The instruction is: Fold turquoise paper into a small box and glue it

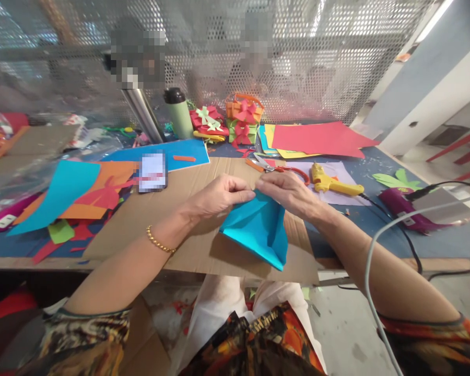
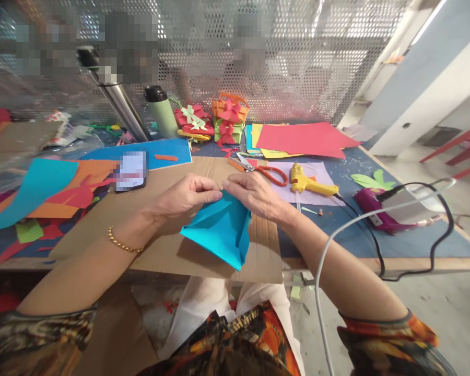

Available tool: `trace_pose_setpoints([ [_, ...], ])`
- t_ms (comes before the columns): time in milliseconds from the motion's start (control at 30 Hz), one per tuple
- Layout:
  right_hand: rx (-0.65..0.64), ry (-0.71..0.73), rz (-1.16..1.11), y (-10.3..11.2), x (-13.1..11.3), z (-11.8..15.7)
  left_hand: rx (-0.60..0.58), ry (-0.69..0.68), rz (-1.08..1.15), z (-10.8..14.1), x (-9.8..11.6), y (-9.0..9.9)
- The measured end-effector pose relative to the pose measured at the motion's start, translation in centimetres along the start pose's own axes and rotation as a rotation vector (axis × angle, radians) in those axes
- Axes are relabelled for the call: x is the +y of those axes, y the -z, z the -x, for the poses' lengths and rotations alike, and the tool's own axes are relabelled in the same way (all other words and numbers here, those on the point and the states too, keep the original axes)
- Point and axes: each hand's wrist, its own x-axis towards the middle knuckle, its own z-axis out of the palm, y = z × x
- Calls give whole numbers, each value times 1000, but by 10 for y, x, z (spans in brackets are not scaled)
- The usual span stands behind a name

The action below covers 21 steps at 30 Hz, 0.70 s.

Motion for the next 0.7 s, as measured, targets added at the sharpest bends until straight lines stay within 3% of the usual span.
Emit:
trace_pose_setpoints([
  [133, 212, -78, -220, 8, 7, -3, 108, -100, 26, 0, 4, 6],
  [200, 255, -118, -303, 13, 14, -7, 177, -124, 26, -2, 3, 11],
  [367, 99, -138, -353, 20, 27, -13, 351, -204, 57, -11, -12, 23],
  [467, 92, -105, -367, 17, 31, -15, 419, -198, 98, -16, -20, 27],
  [700, 111, -104, -403, 7, 35, -18, 396, -101, 90, -14, -17, 19],
])
